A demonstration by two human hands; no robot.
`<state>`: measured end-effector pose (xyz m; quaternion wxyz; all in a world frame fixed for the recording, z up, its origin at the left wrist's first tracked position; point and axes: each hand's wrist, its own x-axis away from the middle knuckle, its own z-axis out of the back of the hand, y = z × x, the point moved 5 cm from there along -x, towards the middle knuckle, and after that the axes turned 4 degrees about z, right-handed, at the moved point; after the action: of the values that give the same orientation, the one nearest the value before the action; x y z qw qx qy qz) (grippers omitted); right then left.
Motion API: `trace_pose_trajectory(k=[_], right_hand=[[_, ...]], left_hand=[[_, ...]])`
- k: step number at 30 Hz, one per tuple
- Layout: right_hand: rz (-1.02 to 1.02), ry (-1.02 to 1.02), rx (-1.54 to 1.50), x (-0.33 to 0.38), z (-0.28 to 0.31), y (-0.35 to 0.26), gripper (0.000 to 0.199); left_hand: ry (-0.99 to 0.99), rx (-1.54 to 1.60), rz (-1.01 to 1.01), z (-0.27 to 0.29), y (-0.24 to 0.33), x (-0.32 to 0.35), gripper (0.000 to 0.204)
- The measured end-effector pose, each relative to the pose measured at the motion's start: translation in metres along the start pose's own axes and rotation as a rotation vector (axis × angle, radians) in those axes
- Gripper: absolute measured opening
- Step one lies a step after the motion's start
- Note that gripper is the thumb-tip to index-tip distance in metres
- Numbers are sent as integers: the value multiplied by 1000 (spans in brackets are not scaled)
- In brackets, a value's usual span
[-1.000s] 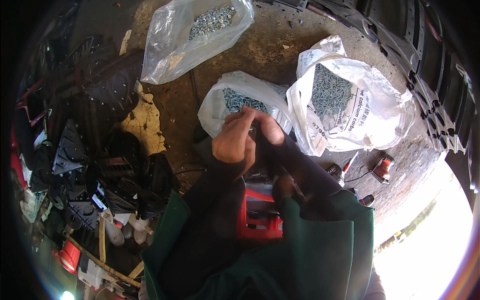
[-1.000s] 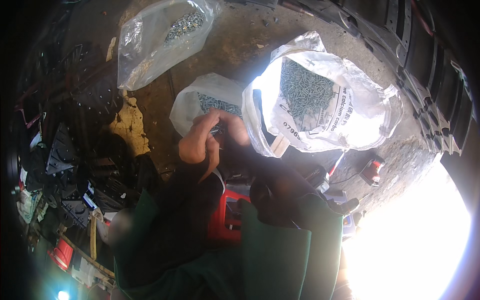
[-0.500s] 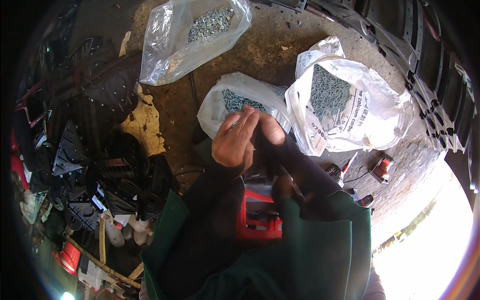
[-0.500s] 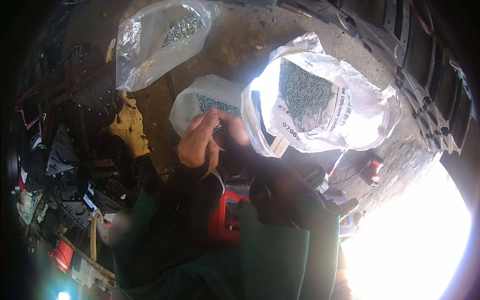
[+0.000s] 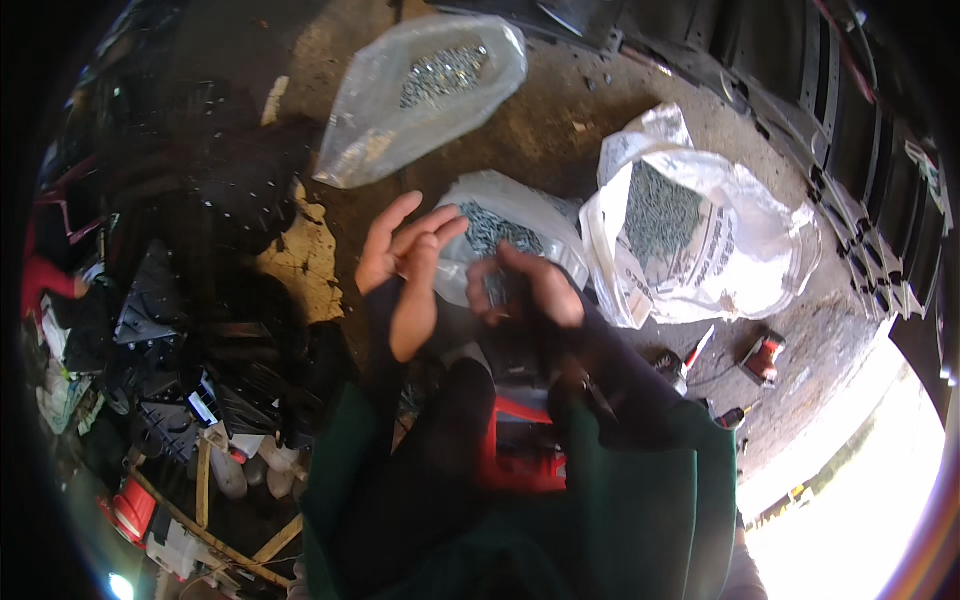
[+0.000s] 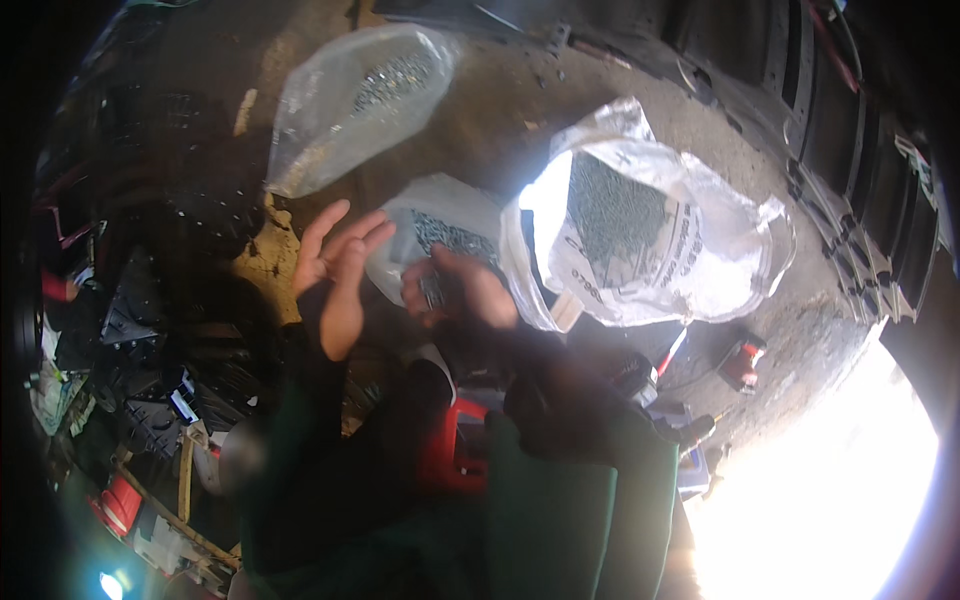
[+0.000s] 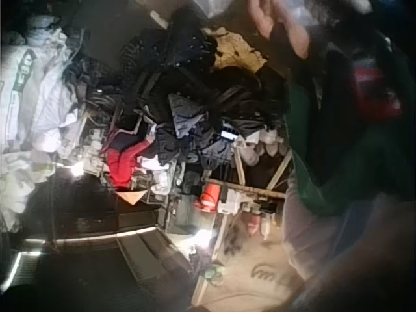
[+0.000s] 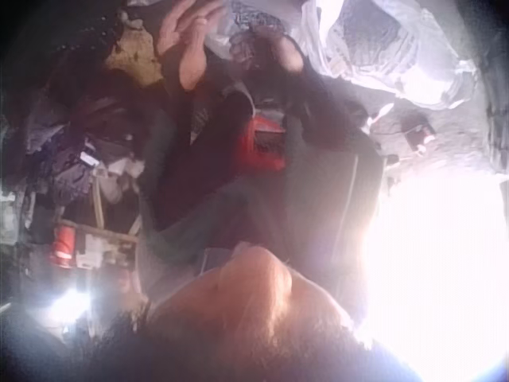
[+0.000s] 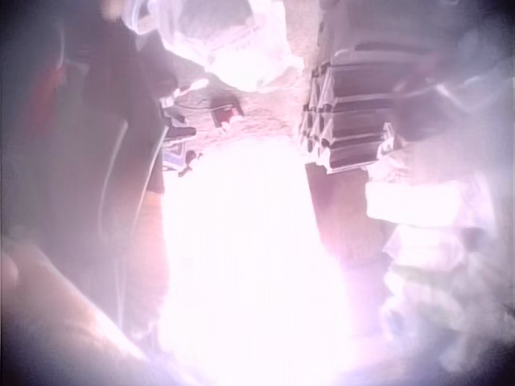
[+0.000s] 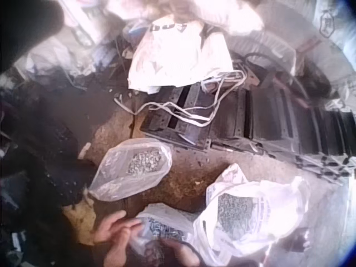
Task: The person sits on a low stool and repeatedly scoops small metal fasteners from a large white sack into a smaller clear plastic bag. The person handles the fasteners by hand, transferring them in batches between the two bags.
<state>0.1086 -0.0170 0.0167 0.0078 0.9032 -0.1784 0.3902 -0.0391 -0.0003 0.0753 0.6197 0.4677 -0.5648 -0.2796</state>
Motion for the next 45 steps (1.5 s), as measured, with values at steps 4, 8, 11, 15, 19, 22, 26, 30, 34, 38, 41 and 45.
trace_pose_trajectory(k=[4,8,11,15,19,22,26,30,34,38,41,45], right_hand=[[-78,-34,186,51,-41,-11,48],[99,-79,324,126,-64,-60,55],[418,-33,433,162,-46,-106,62],[732,432,524,173,23,-148,47],[550,710,601,149,81,-152,45],[553,750,630,140,87,-146,54],[745,577,745,162,42,-140,53],[570,-387,935,152,-30,-92,38],[391,-126,1387,70,-8,-21,32],[711,175,1523,-19,41,-3,41],[851,277,1785,-50,51,4,42],[1014,427,2158,-50,44,2,43]], left_hand=[[59,378,113,27,18,-38,38],[55,306,137,32,29,-73,35],[-58,224,61,20,41,-95,32],[-132,137,-5,13,56,-134,32],[-277,-171,67,18,55,-168,52],[-238,-349,21,25,52,-178,56],[-45,-405,-159,19,61,-152,49],[75,-413,-330,2,59,-71,29],[144,-796,-458,-5,15,-10,35],[498,-851,-212,14,-56,15,50],[400,-310,175,29,-106,25,46],[202,-200,185,27,-114,25,33]])
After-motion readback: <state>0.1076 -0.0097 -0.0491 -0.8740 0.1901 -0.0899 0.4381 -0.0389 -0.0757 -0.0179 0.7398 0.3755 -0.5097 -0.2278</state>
